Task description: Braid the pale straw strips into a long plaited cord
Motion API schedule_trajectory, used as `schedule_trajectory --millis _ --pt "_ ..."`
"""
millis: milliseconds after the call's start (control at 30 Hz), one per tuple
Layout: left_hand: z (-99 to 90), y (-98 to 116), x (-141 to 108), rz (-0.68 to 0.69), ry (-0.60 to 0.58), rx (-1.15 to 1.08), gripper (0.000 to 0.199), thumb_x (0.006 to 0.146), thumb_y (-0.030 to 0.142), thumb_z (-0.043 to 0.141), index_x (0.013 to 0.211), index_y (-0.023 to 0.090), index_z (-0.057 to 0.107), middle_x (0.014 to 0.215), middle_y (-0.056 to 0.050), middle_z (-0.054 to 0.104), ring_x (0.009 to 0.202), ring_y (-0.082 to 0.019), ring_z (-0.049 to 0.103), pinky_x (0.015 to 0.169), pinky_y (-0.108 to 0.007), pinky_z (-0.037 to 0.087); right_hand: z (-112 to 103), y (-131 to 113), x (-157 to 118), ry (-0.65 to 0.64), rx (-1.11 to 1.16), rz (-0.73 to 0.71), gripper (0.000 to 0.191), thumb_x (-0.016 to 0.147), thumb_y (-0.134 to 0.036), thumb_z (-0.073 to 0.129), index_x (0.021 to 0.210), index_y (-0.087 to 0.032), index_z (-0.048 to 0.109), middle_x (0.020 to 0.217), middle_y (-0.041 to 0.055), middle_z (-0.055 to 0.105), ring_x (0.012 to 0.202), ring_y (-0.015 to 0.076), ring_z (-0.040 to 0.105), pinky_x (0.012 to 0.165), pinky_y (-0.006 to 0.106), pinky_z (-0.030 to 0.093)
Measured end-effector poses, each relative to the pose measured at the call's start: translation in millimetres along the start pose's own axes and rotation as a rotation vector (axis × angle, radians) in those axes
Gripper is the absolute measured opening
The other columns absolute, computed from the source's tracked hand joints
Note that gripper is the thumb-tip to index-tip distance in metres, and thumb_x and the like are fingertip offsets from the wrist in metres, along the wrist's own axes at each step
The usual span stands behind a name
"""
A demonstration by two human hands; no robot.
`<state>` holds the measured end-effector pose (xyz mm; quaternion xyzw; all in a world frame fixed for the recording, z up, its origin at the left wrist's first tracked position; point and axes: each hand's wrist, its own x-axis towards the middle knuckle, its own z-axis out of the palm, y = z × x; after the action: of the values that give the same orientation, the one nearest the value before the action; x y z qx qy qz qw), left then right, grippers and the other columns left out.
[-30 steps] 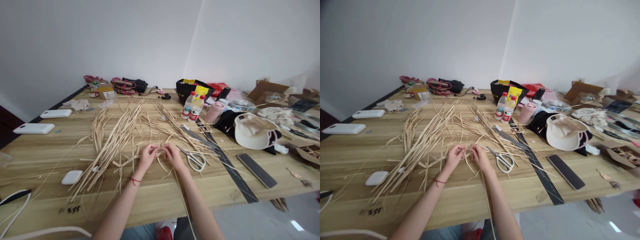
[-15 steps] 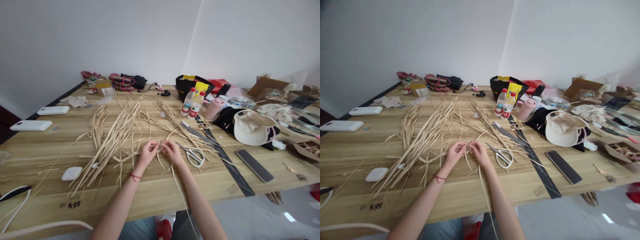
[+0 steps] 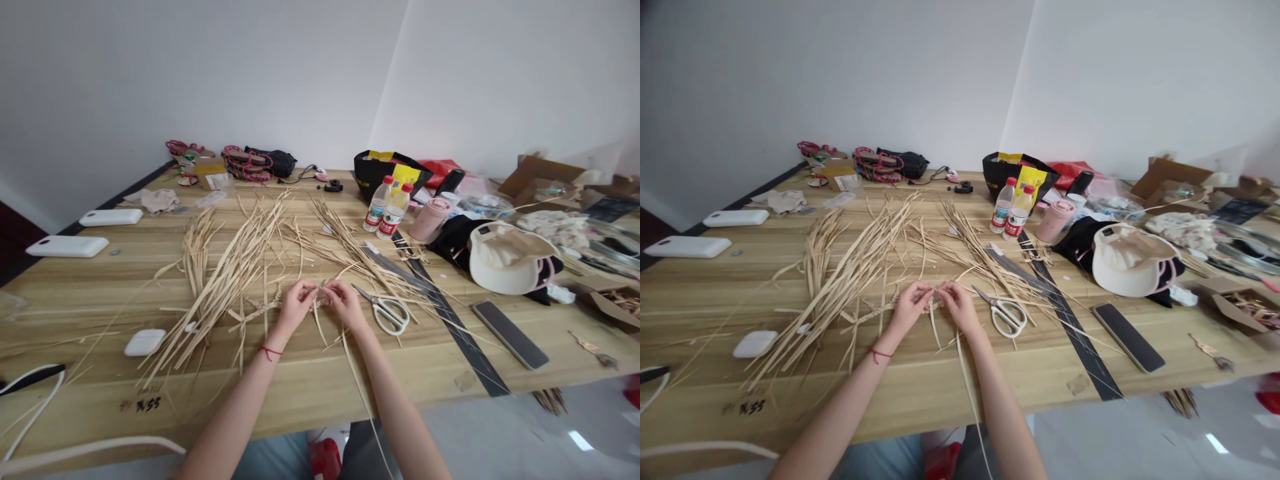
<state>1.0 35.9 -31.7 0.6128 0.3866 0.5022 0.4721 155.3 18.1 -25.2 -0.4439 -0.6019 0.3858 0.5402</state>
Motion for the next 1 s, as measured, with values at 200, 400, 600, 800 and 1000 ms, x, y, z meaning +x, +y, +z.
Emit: schedule_trajectory --millis 200,400,600,800,1000 --pt "-0.4 1 1 0.03 0.013 -0.018 0.019 0.079 0.034 0.062 0.083 0.016 0.056 0.084 -0.002 0.06 0.058 -0.009 0.057 0.05 -0.02 0.048 -1 0 0 -0.007 -0.018 -0.024 0.017 0.083 -0.036 0.057 0.085 -0.019 0.061 0.076 0.0014 0.06 0.061 0.0131 0.055 0.059 0.025 0.046" --pt "0.7 4 1 0.043 0.031 -0.013 0.019 0.079 0.034 0.062 0.081 0.016 0.056 0.083 -0.002 0.061 0.054 -0.008 0.056 0.05 -0.02 0.048 -4 -6 -1 0.006 -0.191 -0.141 0.016 0.087 -0.033 0.053 0.088 -0.019 0.062 0.082 0.0037 0.063 0.072 0.016 0.058 0.065 0.027 0.047" --pt "1.9 3 0 0.063 0.031 0.013 0.019 0.08 0.034 0.061 0.082 0.016 0.056 0.082 -0.002 0.06 0.058 -0.01 0.057 0.051 -0.021 0.048 -7 -16 -1 0.005 -0.319 -0.262 0.011 0.088 -0.027 0.051 0.089 -0.02 0.06 0.09 0.0066 0.062 0.082 0.0182 0.058 0.065 0.028 0.048" --pt "1.7 2 -1 0.07 0.017 0.053 0.017 0.082 0.033 0.06 0.084 0.016 0.057 0.08 -0.001 0.061 0.054 -0.008 0.053 0.051 -0.02 0.045 -14 -26 -3 -0.089 -0.528 -0.365 0.014 0.092 -0.023 0.046 0.095 -0.021 0.059 0.095 0.0084 0.062 0.087 0.0195 0.059 0.075 0.031 0.048" --pt "1.0 3 -1 0.087 -0.02 0.093 0.016 0.082 0.032 0.06 0.083 0.016 0.059 0.079 -0.001 0.061 0.057 -0.009 0.054 0.052 -0.019 0.045 -18 -31 -3 -0.136 -0.606 -0.395 0.018 0.093 -0.024 0.044 0.099 -0.021 0.061 0.098 0.0094 0.062 0.089 0.0202 0.06 0.078 0.031 0.048"
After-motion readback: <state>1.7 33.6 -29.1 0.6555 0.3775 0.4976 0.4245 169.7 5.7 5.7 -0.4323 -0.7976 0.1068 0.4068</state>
